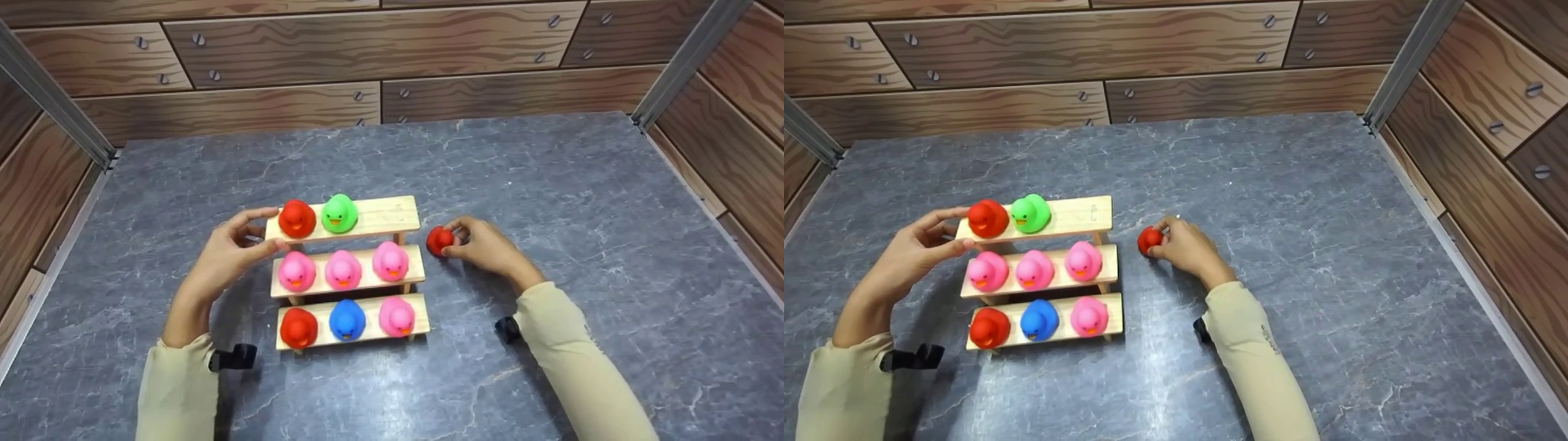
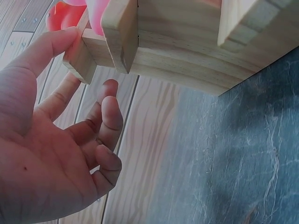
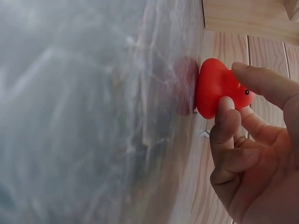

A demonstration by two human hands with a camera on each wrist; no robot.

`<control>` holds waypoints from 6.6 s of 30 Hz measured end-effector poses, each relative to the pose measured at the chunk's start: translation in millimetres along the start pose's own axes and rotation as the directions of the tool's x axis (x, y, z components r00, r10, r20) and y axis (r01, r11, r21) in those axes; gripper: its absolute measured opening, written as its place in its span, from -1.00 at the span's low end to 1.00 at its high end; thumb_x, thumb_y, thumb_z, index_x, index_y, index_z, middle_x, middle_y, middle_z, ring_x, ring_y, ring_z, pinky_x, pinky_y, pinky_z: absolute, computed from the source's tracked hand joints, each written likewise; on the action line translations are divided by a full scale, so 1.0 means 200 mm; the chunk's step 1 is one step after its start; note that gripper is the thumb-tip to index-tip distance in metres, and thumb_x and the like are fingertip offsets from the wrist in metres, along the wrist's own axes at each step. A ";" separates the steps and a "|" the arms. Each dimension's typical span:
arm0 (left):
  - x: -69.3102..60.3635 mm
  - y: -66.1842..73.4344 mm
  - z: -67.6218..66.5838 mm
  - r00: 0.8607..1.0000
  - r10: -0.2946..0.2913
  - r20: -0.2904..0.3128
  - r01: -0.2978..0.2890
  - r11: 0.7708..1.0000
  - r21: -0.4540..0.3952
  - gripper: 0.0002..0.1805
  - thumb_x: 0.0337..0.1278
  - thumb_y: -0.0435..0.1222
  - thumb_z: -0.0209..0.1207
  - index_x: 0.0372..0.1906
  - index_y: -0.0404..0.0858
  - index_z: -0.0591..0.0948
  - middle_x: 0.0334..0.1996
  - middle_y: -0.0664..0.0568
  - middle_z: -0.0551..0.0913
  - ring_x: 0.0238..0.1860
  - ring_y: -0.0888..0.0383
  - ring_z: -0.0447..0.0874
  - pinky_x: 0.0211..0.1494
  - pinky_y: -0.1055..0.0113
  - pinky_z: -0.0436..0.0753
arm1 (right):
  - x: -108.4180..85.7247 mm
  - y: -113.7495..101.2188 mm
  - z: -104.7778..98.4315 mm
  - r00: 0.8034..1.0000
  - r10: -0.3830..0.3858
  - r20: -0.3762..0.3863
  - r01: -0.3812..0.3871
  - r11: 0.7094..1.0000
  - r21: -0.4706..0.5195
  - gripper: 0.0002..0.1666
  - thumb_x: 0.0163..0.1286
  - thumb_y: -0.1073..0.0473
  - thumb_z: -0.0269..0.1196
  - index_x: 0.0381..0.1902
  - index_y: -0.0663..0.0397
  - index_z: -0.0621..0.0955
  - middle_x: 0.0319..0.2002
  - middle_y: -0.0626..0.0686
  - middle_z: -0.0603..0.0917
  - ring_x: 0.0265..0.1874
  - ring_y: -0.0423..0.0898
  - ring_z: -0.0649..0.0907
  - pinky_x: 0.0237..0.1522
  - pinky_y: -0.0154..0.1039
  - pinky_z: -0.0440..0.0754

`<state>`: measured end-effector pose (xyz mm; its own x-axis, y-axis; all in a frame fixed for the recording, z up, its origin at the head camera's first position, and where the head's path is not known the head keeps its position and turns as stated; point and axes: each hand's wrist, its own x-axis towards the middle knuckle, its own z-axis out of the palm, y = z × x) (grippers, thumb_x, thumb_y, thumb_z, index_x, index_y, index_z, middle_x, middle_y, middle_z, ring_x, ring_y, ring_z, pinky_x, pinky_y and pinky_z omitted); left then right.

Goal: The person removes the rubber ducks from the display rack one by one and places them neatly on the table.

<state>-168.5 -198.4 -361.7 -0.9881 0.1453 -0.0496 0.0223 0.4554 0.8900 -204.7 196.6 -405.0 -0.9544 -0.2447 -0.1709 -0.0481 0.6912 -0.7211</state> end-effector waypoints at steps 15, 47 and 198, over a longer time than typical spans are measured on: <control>0.00 0.00 0.00 1.000 -0.006 0.008 0.007 1.000 -0.011 -0.38 0.09 -0.12 0.36 0.28 -0.10 0.47 -0.24 -0.02 0.60 -0.30 0.11 0.57 -0.22 0.40 0.50 | 0.00 -0.01 -0.02 1.000 -0.016 -0.001 0.016 0.999 0.040 -0.49 0.16 0.24 0.37 0.05 0.31 0.54 -0.38 0.02 0.55 -0.47 -0.18 0.46 -0.43 -0.38 0.42; 0.00 -0.01 0.00 1.000 -0.002 0.005 0.002 1.000 0.003 -0.36 0.08 -0.12 0.36 0.29 -0.13 0.47 -0.29 0.03 0.59 -0.34 0.16 0.55 -0.29 0.41 0.46 | -0.12 -0.20 -0.15 0.994 -0.096 -0.056 0.103 0.986 0.134 -0.49 0.21 0.16 0.37 0.11 0.13 0.53 -0.26 0.03 0.50 -0.44 -0.09 0.47 -0.47 -0.36 0.37; 0.00 -0.02 0.01 1.000 -0.006 -0.004 0.006 1.000 -0.008 -0.37 0.09 -0.13 0.36 0.30 -0.10 0.46 -0.20 -0.03 0.57 -0.30 0.06 0.59 -0.22 0.41 0.51 | -0.09 -0.34 -0.17 0.985 -0.166 -0.054 0.174 0.967 0.188 -0.53 0.30 0.14 0.30 0.16 0.06 0.55 -0.38 -0.04 0.48 -0.41 -0.12 0.44 -0.35 -0.36 0.41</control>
<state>-168.5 -199.2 -366.4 -0.9889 0.1387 -0.0534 0.0148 0.4492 0.8933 -195.1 178.1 -330.3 -0.9476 -0.3193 -0.0122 -0.1568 0.4979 -0.8530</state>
